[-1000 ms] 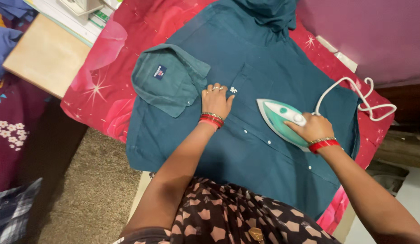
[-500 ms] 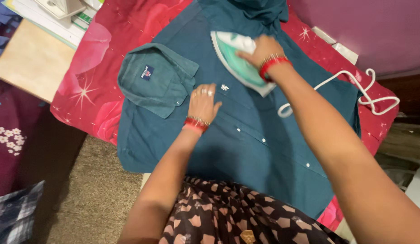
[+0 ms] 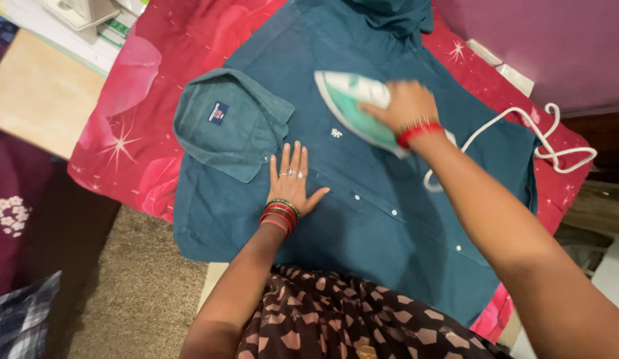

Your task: The person irons a teal shirt on a bed, smoothing the collar and body with an iron. They then pick up a blue plaid shirt, lay it flat, and iron it as well.

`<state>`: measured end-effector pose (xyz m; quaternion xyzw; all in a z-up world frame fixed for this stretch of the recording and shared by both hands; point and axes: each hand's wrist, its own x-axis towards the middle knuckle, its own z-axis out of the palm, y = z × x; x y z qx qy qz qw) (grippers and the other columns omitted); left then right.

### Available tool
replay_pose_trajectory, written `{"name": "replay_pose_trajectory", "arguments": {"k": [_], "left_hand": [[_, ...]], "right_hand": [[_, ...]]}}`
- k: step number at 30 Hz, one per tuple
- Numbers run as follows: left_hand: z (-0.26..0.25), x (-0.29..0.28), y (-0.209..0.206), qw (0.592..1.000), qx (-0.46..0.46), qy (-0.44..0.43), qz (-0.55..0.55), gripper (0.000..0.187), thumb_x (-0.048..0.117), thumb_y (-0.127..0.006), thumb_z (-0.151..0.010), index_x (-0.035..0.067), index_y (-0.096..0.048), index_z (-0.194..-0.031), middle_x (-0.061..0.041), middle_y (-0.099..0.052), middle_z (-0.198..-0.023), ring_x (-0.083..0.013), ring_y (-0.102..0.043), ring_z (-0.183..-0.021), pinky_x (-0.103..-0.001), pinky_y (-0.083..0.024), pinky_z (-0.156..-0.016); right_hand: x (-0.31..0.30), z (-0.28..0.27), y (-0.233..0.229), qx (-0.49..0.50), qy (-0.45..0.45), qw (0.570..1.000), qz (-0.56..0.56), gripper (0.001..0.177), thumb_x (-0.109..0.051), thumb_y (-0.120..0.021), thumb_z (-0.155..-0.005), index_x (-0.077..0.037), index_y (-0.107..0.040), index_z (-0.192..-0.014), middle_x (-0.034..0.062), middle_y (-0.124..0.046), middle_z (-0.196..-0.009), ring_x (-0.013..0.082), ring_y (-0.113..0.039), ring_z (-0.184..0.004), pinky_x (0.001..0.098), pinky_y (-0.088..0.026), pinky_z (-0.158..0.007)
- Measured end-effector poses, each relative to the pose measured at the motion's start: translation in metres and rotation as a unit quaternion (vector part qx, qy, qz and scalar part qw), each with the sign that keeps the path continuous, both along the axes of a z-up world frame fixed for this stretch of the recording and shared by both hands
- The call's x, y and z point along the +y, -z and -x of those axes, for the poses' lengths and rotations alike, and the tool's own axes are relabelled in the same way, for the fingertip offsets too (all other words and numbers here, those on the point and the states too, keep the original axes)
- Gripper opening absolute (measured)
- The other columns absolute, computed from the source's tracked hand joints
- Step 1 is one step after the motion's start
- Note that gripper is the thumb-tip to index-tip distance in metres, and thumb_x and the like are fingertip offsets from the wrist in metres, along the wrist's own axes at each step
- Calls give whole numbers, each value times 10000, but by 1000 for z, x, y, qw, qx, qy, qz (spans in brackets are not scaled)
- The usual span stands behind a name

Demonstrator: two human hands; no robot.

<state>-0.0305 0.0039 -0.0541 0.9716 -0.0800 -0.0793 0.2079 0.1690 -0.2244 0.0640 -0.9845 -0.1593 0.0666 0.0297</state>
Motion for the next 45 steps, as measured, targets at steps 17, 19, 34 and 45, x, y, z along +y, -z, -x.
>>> {"name": "replay_pose_trajectory", "arguments": {"k": [17, 19, 34, 45], "left_hand": [[13, 14, 10, 983, -97, -9, 158, 878, 466, -624, -926, -31, -295, -1571, -201, -289, -1655, -404, -162, -1568, -566, -124, -1263], [11, 13, 11, 982, -101, -8, 161, 891, 459, -628, -922, -36, -278, -1575, -207, -282, -1657, -406, -161, -1565, -564, -124, -1260], [14, 16, 8, 985, -113, 5, 134, 887, 436, -614, -951, -44, -222, -1586, -185, -282, -1660, -377, -170, -1569, -529, -124, -1272], [16, 16, 13, 975, -137, -12, 175, 957, 481, -619, -941, -42, -165, -1601, -252, -185, -1681, -411, -147, -1574, -537, -104, -1277]], "right_hand": [[-19, 117, -34, 137, 9, 987, 79, 676, -709, -701, -778, -59, -784, -948, 221, -746, -805, 413, -721, -735, 498, -584, -716], [3, 96, -32, 102, -4, 992, 71, 683, -715, -701, -795, -52, -779, -940, 228, -738, -805, 416, -715, -751, 502, -579, -722], [75, 3, -6, 51, -115, 991, 48, 708, -691, -731, -821, 6, -776, -940, 268, -729, -935, 446, -703, -867, 522, -563, -788], [-22, 130, -28, 77, -52, 993, 79, 671, -730, -684, -783, -71, -755, -887, 225, -727, -791, 414, -721, -719, 507, -582, -663]]}}
